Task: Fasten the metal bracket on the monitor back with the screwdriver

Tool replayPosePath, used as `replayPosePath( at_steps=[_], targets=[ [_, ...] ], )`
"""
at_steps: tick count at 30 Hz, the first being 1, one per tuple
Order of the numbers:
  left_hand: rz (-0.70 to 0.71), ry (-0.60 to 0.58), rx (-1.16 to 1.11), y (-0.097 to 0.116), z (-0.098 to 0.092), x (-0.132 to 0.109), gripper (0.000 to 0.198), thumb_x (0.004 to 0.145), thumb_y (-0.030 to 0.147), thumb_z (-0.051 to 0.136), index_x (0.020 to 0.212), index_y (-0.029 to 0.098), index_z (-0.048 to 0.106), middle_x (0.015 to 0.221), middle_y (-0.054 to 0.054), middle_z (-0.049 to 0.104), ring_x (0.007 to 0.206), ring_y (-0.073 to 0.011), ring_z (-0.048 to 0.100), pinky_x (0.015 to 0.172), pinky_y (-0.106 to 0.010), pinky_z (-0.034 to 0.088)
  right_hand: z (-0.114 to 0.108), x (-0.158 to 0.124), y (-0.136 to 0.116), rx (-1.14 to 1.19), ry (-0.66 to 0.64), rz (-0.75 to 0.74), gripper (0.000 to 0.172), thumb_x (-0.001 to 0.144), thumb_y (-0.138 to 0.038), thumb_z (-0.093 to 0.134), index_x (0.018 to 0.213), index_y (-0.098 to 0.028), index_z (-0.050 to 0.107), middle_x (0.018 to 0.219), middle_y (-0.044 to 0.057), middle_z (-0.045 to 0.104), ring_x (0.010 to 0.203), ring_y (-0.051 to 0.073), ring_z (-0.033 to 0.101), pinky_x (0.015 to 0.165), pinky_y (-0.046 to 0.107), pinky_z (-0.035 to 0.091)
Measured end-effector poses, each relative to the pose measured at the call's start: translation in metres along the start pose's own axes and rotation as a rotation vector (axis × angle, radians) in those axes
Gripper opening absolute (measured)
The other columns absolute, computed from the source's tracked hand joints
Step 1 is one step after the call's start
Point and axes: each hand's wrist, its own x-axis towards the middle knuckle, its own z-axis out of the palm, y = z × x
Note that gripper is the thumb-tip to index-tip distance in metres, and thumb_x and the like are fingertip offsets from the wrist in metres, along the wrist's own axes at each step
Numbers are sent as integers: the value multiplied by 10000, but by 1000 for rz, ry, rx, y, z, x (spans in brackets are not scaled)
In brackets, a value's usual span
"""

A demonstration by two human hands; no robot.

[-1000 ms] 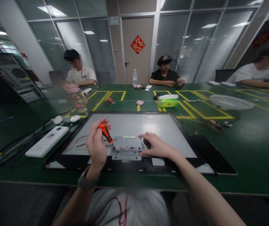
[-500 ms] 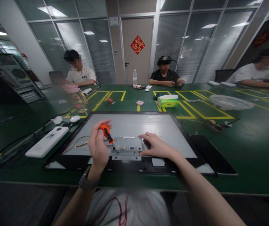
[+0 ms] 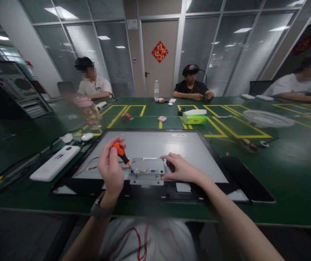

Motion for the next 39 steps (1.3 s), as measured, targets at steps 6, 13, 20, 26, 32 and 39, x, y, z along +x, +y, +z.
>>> replayPosePath(
  at_steps=[6, 13, 20, 26, 32, 39],
  targets=[
    [152, 45, 170, -1, 0, 3, 135, 893, 230, 594, 1001, 197, 668, 937, -40, 601, 878, -151, 573, 798, -275, 475, -1, -1, 0, -2, -11, 11, 694, 747, -519, 722, 1325, -187, 527, 1018, 81, 553, 950, 262, 527, 836, 390, 453],
    [-40, 20, -37, -3, 0, -1, 321, 975, 262, 380, 1164, 187, 628, 1100, -77, 636, 910, -158, 626, 816, -290, 497, 0, 0, 1, 0, -1, 5, 697, 741, -536, 721, 1325, -207, 531, 1001, 73, 557, 943, 259, 530, 838, 391, 455],
    [95, 4, 96, 0, 2, 2, 228, 870, 233, 632, 1091, 195, 671, 891, -27, 601, 824, -140, 588, 772, -263, 493, 0, -1, 0, -11, -4, 1, 676, 749, -534, 717, 1308, -200, 537, 988, 72, 555, 935, 261, 532, 830, 385, 454],
    [4, -22, -6, -2, 0, 0, 326, 992, 297, 398, 1190, 192, 635, 1056, -80, 672, 882, -153, 644, 799, -286, 514, -1, -1, -1, -3, -13, 14, 690, 754, -526, 715, 1325, -192, 520, 1009, 75, 551, 949, 263, 530, 842, 394, 454],
    [96, 26, 73, 0, 1, -1, 244, 869, 242, 648, 1108, 205, 677, 951, -43, 614, 828, -134, 595, 772, -259, 498, -1, -1, 0, 1, -5, 10, 680, 746, -524, 720, 1313, -199, 534, 992, 71, 553, 943, 264, 528, 833, 392, 454],
    [51, -12, 36, -1, 0, 0, 317, 974, 252, 410, 1171, 212, 656, 1044, -65, 621, 883, -147, 597, 775, -270, 502, 0, -1, 0, 0, -7, 6, 688, 750, -511, 722, 1321, -179, 527, 1025, 83, 551, 944, 255, 521, 844, 389, 450]
  ],
)
